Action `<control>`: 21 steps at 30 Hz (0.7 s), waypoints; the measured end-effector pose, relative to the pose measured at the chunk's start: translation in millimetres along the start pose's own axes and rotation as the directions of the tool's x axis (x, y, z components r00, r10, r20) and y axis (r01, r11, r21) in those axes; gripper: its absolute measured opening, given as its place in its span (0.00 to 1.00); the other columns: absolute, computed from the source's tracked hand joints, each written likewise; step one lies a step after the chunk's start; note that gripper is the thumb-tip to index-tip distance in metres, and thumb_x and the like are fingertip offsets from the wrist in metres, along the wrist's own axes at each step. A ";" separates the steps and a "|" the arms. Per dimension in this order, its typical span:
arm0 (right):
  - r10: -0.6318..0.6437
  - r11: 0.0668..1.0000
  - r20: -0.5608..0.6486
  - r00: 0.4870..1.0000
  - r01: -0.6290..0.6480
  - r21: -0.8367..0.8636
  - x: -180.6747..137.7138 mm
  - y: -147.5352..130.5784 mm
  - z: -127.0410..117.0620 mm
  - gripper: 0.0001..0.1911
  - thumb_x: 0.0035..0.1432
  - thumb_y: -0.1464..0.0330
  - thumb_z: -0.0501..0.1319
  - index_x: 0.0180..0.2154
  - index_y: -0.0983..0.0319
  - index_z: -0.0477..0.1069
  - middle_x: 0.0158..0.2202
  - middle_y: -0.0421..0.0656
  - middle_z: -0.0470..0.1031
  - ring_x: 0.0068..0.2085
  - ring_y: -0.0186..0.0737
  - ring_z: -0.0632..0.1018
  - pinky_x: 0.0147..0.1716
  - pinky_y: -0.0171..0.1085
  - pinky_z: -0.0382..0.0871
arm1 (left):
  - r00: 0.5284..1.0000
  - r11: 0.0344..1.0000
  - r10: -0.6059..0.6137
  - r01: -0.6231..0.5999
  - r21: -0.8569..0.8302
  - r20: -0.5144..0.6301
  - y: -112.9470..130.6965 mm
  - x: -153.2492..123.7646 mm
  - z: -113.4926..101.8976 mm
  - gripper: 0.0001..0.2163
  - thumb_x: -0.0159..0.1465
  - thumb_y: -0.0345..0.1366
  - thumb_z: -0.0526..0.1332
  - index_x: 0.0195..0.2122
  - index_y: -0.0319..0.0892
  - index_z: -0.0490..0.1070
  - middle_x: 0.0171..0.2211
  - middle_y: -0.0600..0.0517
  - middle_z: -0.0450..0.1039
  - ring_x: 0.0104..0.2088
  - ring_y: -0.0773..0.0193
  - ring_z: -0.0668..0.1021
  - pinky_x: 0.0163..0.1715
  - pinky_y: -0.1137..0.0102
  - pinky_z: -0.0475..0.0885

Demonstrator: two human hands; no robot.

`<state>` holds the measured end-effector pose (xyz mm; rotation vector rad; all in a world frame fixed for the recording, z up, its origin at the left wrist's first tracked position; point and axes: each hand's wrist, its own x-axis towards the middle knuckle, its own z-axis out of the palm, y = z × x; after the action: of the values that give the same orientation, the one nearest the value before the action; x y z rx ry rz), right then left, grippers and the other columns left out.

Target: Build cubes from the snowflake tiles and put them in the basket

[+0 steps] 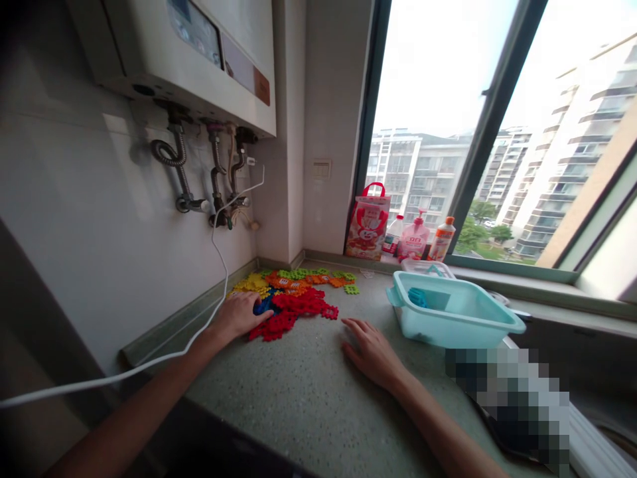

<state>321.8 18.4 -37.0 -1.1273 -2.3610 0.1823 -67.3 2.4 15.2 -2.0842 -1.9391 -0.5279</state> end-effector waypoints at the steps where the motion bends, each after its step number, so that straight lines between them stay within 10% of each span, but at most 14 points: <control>1: -0.001 1.000 0.006 1.000 0.001 -0.002 0.2 -0.5 -0.1 0.26 0.67 0.61 0.58 0.64 0.57 0.67 0.63 0.51 0.73 0.61 0.53 0.75 0.63 0.53 0.69 | 1.000 0.999 -0.024 0.025 0.029 -0.012 3.9 0.7 1.3 0.22 0.61 0.59 0.65 0.36 0.43 0.77 0.38 0.42 0.81 0.42 0.46 0.81 0.47 0.56 0.72; 8: -0.018 1.000 0.025 1.000 0.019 -0.011 -0.8 -3.4 -1.9 0.27 0.66 0.63 0.58 0.65 0.59 0.67 0.62 0.52 0.73 0.61 0.53 0.75 0.62 0.53 0.69 | 0.988 0.985 -0.153 0.150 0.088 0.035 13.8 12.9 11.3 0.25 0.60 0.59 0.66 0.43 0.41 0.75 0.38 0.40 0.81 0.44 0.42 0.82 0.45 0.56 0.73; 15: -0.023 1.000 0.022 1.000 0.023 -0.003 -2.3 -2.7 -1.7 0.28 0.66 0.63 0.59 0.66 0.58 0.66 0.62 0.52 0.73 0.61 0.52 0.75 0.62 0.52 0.68 | 0.979 0.939 -0.196 0.204 -0.276 0.059 -2.7 30.4 21.3 0.18 0.57 0.39 0.73 0.47 0.42 0.74 0.41 0.46 0.82 0.43 0.53 0.83 0.44 0.64 0.75; 21: -0.024 1.000 -0.014 1.000 0.024 0.015 -1.1 -4.5 -0.8 0.28 0.64 0.64 0.60 0.65 0.56 0.67 0.62 0.50 0.73 0.60 0.53 0.76 0.61 0.52 0.70 | 0.986 0.866 -0.094 0.012 -0.499 -0.140 7.0 33.4 6.9 0.14 0.59 0.34 0.69 0.47 0.42 0.76 0.39 0.51 0.80 0.39 0.60 0.81 0.43 0.66 0.78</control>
<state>319.7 14.5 -35.2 -1.0897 -2.3560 0.1825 -58.1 34.9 23.5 -2.1806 -1.9163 -1.2882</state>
